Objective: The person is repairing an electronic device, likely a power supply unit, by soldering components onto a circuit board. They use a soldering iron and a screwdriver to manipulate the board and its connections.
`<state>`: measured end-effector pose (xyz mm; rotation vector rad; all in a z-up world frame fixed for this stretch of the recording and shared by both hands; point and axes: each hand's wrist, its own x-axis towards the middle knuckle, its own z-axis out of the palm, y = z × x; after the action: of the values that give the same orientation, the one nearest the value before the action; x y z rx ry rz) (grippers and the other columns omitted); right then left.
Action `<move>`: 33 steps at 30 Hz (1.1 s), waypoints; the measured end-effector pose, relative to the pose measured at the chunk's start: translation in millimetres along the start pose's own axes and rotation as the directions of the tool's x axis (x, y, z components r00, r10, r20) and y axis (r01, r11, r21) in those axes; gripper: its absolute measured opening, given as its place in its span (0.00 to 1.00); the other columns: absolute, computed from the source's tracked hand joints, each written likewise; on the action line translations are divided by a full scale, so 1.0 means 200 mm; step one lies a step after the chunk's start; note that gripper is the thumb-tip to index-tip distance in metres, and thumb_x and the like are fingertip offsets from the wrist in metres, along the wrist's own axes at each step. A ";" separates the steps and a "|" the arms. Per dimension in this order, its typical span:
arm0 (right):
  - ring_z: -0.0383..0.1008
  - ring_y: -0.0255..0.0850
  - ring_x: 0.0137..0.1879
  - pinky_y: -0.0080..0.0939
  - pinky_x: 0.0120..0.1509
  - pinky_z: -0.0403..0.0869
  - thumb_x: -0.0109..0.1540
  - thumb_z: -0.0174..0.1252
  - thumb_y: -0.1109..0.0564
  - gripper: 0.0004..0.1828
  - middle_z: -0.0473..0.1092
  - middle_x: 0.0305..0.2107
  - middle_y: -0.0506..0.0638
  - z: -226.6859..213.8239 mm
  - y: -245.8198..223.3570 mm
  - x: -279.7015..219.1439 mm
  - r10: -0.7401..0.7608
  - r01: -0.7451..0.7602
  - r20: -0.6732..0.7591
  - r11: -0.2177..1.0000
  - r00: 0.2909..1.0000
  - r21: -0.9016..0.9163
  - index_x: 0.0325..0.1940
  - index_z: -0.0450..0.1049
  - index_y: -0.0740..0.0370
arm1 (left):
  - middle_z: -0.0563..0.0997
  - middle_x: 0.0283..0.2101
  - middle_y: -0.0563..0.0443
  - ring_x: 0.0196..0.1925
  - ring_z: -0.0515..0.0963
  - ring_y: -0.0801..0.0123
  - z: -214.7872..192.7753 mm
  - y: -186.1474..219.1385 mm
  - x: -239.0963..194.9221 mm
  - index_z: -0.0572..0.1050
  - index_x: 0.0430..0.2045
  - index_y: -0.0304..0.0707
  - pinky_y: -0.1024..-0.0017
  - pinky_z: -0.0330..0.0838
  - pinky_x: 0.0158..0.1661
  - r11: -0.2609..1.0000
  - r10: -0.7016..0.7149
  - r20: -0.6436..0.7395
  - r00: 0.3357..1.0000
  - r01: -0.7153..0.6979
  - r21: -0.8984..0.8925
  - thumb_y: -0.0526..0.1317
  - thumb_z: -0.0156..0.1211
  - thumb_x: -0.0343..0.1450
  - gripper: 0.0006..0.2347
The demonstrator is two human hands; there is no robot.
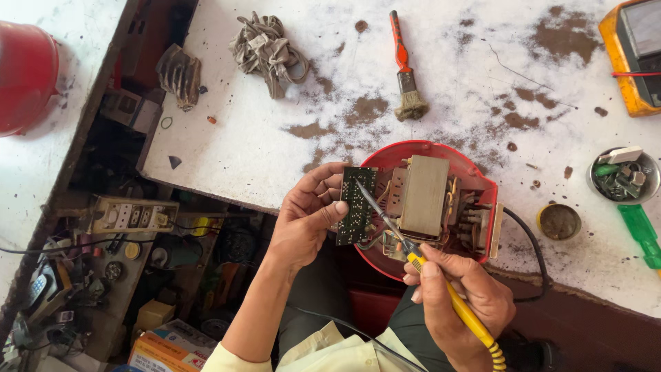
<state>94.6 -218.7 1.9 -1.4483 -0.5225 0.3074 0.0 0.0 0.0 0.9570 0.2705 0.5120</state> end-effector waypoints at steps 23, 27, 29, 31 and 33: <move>0.78 0.35 0.30 0.32 0.32 0.77 0.66 0.56 0.65 0.09 0.79 0.31 0.60 -0.01 -0.04 -0.01 0.030 -0.030 -0.038 0.999 0.999 0.014 0.48 0.77 0.71 | 0.79 0.51 0.47 0.52 0.79 0.70 -0.01 -0.01 0.01 0.67 0.64 0.28 0.70 0.79 0.52 1.000 0.005 -0.005 1.000 -0.005 0.030 0.23 0.60 0.71 0.23; 0.77 0.39 0.30 0.33 0.33 0.76 0.68 0.54 0.66 0.08 0.77 0.32 0.62 -0.05 -0.03 -0.03 -0.058 0.069 -0.106 0.992 0.993 0.103 0.49 0.76 0.72 | 0.78 0.48 0.49 0.50 0.78 0.71 -0.02 -0.03 0.01 0.68 0.64 0.27 0.72 0.78 0.52 0.998 0.026 -0.009 1.000 -0.025 0.066 0.22 0.59 0.72 0.23; 0.78 0.40 0.33 0.34 0.35 0.77 0.69 0.53 0.66 0.09 0.77 0.35 0.62 -0.06 -0.03 -0.06 -0.096 0.112 -0.127 0.986 0.987 0.121 0.52 0.74 0.73 | 0.78 0.48 0.50 0.49 0.78 0.72 -0.02 -0.04 0.01 0.69 0.64 0.29 0.72 0.78 0.50 0.994 0.033 -0.018 0.999 -0.031 0.106 0.23 0.59 0.71 0.23; 0.78 0.41 0.35 0.35 0.37 0.77 0.71 0.53 0.66 0.09 0.76 0.36 0.62 -0.05 -0.04 -0.08 -0.153 0.168 -0.123 0.978 0.981 0.126 0.54 0.73 0.73 | 0.78 0.47 0.51 0.48 0.78 0.73 -0.01 -0.06 0.02 0.69 0.64 0.31 0.73 0.78 0.49 0.984 0.062 -0.029 0.998 -0.056 0.171 0.23 0.60 0.72 0.23; 0.77 0.40 0.36 0.34 0.38 0.76 0.74 0.53 0.65 0.09 0.75 0.36 0.62 -0.03 -0.06 -0.09 -0.213 0.225 -0.094 0.965 0.972 0.133 0.57 0.71 0.74 | 0.77 0.47 0.53 0.47 0.78 0.75 0.00 -0.08 0.02 0.69 0.66 0.32 0.75 0.77 0.48 0.959 0.114 -0.044 0.992 -0.099 0.265 0.24 0.61 0.73 0.24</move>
<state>81.5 -234.1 11.3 -1.2459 -0.5793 0.1084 7.7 -6.4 -13.1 1.2212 0.3470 0.6140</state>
